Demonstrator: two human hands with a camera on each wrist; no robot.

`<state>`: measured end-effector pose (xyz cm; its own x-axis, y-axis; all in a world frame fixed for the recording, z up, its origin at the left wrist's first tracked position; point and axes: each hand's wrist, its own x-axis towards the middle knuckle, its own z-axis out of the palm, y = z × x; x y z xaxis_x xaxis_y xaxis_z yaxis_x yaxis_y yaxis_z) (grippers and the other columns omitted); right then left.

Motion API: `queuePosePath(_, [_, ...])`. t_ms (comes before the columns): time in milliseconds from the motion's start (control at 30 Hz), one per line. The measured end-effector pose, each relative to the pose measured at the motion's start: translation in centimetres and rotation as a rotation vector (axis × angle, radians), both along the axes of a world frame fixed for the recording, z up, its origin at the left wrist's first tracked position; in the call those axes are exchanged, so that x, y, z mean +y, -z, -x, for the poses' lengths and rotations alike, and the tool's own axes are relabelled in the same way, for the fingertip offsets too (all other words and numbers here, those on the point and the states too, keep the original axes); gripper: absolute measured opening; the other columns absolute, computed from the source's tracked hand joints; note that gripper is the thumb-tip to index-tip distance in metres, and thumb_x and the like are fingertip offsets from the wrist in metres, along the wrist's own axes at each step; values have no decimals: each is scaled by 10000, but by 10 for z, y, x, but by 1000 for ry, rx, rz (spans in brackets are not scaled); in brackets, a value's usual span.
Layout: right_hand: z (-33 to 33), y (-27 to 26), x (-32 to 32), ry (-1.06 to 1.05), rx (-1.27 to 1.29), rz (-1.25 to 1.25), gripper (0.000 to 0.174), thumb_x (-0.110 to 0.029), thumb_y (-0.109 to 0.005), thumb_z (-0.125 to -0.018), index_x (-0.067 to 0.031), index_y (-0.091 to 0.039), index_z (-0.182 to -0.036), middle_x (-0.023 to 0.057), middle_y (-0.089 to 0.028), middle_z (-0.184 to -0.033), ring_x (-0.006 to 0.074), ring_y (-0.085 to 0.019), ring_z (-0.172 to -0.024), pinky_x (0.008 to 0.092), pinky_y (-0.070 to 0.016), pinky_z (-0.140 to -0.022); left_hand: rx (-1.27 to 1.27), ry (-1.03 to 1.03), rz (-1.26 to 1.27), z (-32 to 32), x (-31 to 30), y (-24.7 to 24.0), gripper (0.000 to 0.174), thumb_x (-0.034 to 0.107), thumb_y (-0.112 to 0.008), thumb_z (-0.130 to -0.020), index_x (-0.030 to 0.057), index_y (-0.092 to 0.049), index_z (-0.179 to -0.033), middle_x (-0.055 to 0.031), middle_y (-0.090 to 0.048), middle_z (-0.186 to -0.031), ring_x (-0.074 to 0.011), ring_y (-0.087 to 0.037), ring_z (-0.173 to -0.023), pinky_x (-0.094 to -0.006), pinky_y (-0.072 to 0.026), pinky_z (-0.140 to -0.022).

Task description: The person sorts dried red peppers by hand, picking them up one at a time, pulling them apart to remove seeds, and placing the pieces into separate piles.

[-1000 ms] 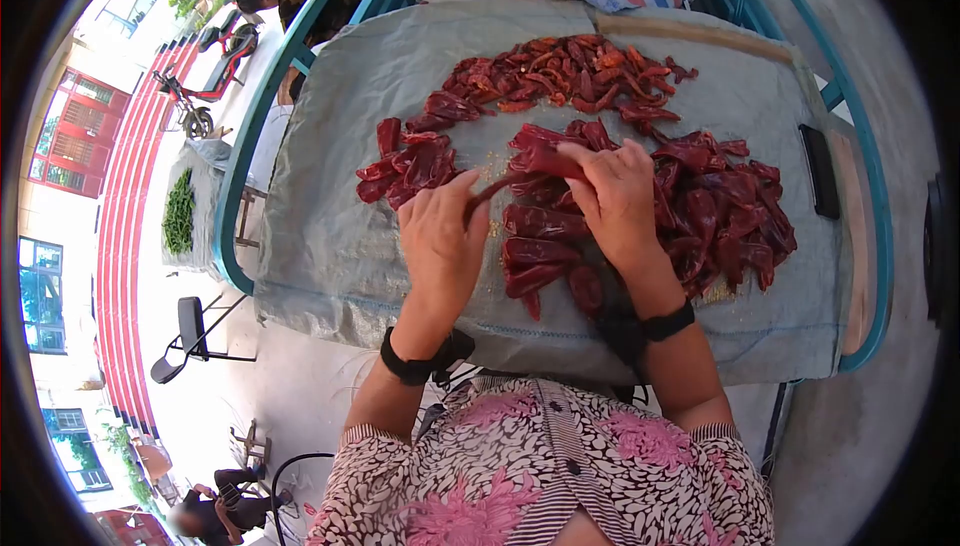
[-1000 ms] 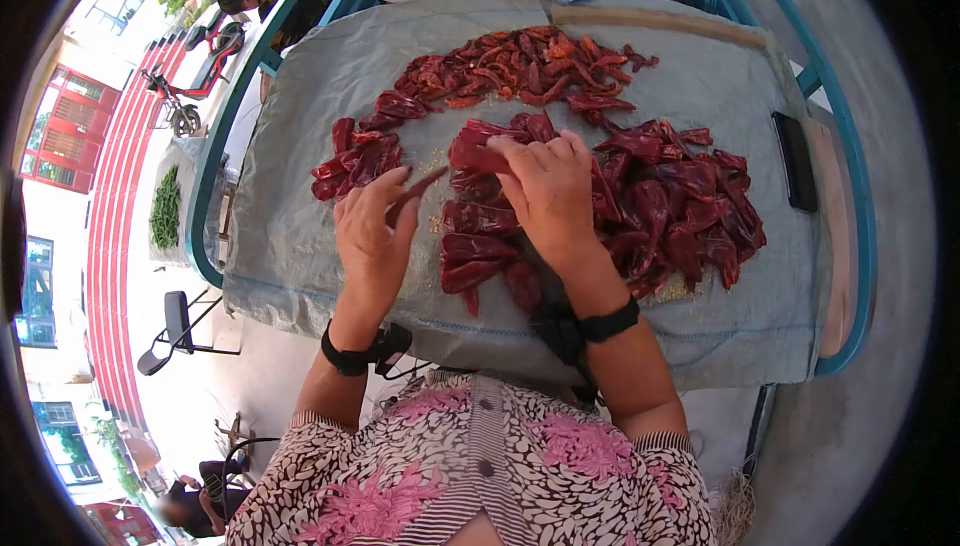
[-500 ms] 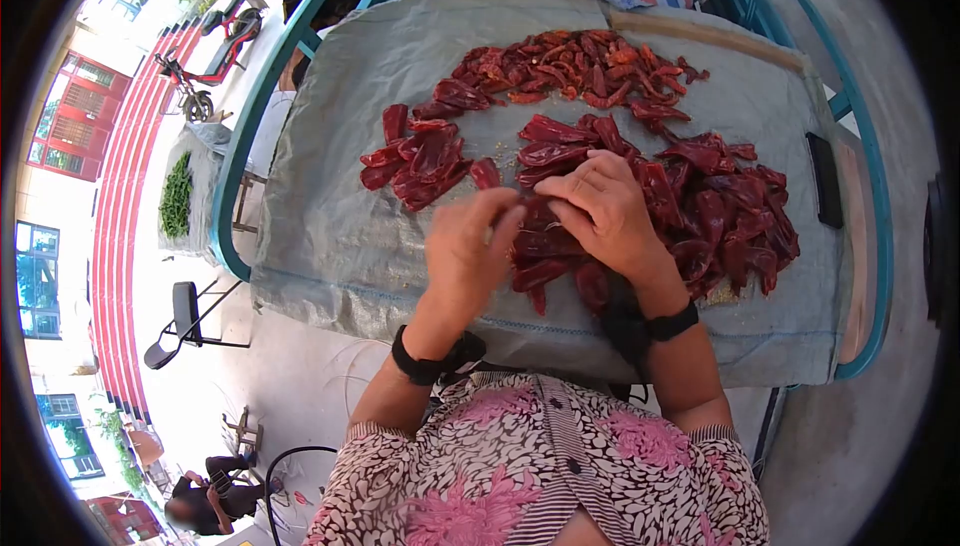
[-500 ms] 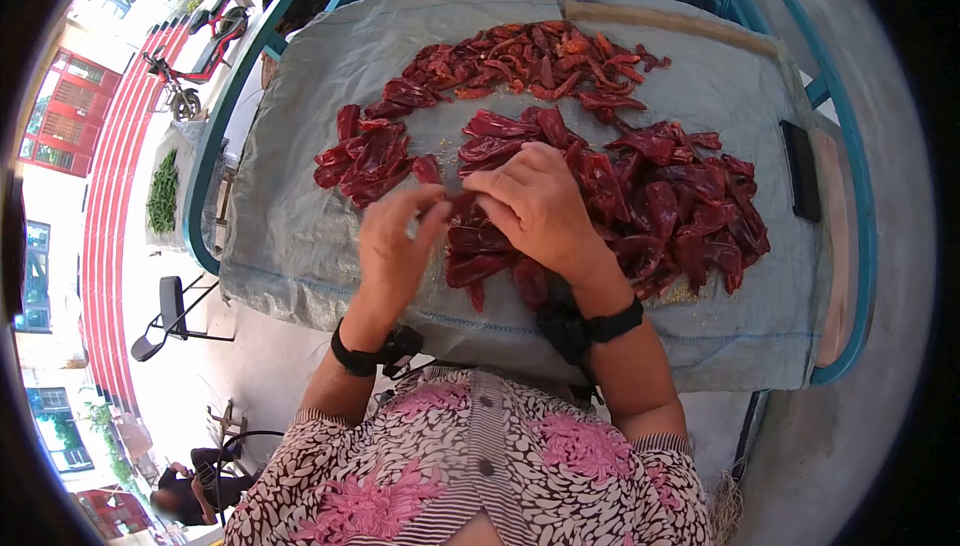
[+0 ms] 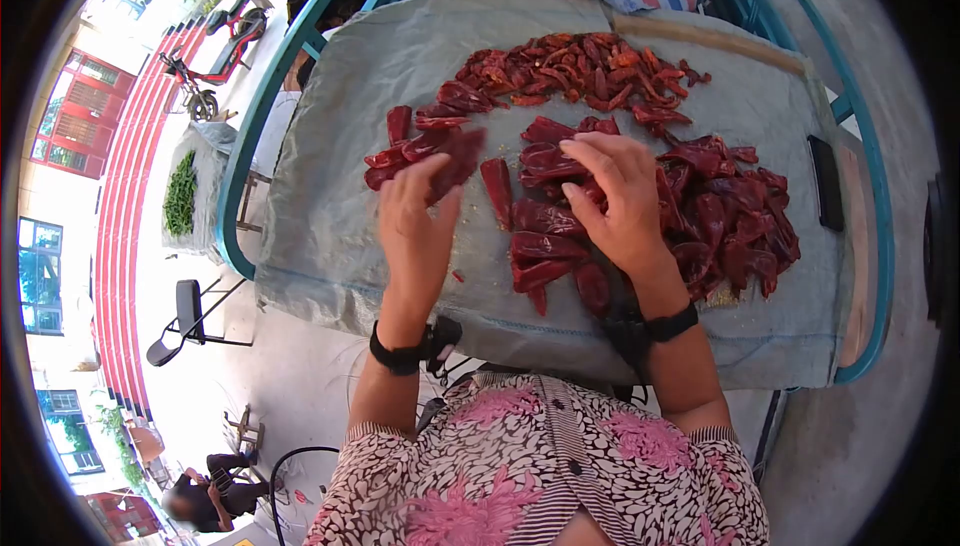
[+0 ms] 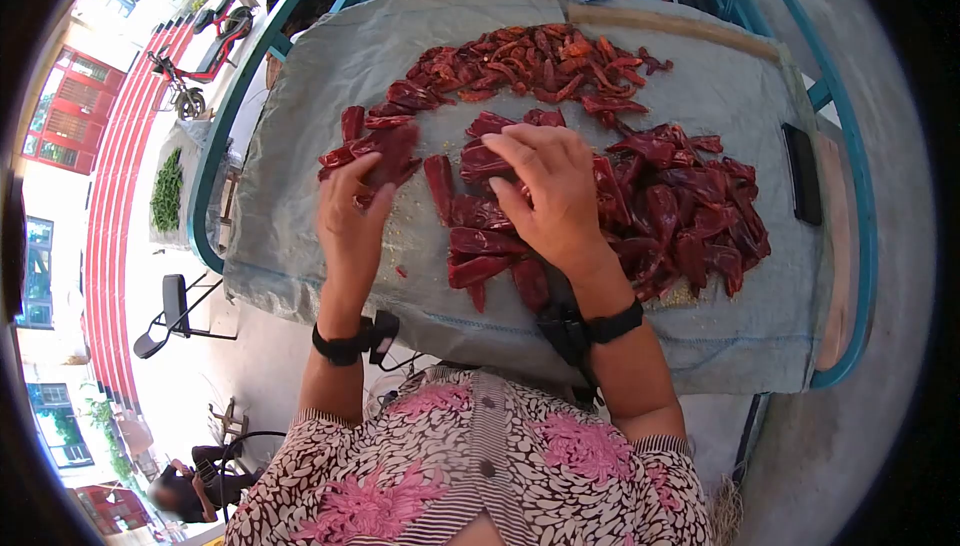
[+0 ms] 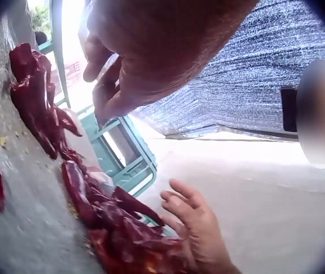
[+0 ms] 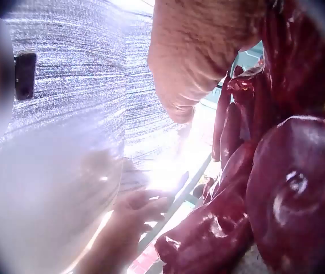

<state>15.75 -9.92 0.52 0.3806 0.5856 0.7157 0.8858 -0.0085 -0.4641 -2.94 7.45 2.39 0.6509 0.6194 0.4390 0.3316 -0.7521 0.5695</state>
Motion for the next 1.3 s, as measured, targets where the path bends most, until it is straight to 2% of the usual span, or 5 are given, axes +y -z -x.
queuePosePath(200, [5, -2, -1, -110, -94, 131, 478, -69, -796, -800, -202, -726, -1254, -5, -708, -1137, 228, -628, -1088, 485, -407, -1105, -18, 396, -46, 0, -40, -2, 453, -43, -771, -818, 102, -690, -1239, -110, -666, -1220, -337, -633, -1101, -410, -540, -924])
queuePosePath(400, [-2, 14, 1, -95, -112, 112, 415, -102, -798, -826, -200, -743, -1226, -31, -728, -1069, 201, -641, -1039, 497, -399, -1115, 14, 146, 135, 8, -17, 6, 537, -38, -781, -804, 103, -652, -1306, -130, -652, -1222, -333, -629, -1104, -417, -512, -965])
queuePosePath(600, [6, -6, 0, -97, -51, 31, 430, -179, -832, -810, -157, -711, -1223, 13, -727, -1090, 259, -635, -1066, 477, -428, -1064, 181, -72, -259, 0, 26, 28, 417, 95, -776, -853, 102, -664, -1254, -103, -687, -1146, -322, -625, -1042, -420, -510, -924])
queuePosePath(900, [4, 1, 0, -118, -10, 42, 398, -147, -817, -812, -152, -711, -1195, 31, -718, -1077, 270, -620, -1103, 483, -435, -1039, 68, -62, -329, -1, 40, 32, 155, 81, -751, -860, 105, -731, -1011, -70, -713, -950, -298, -639, -922, -421, -519, -813])
queuePosePath(1300, [0, 15, 2, -163, -139, 81, 239, -152, -834, -806, -168, -747, -1028, -12, -729, -1023, 235, -620, -1080, 484, -391, -1091, 59, 232, 149, 9, -23, 8, 218, 20, -764, -857, 68, -741, -1068, -49, -728, -1006, -191, -643, -892, -327, -521, -793])
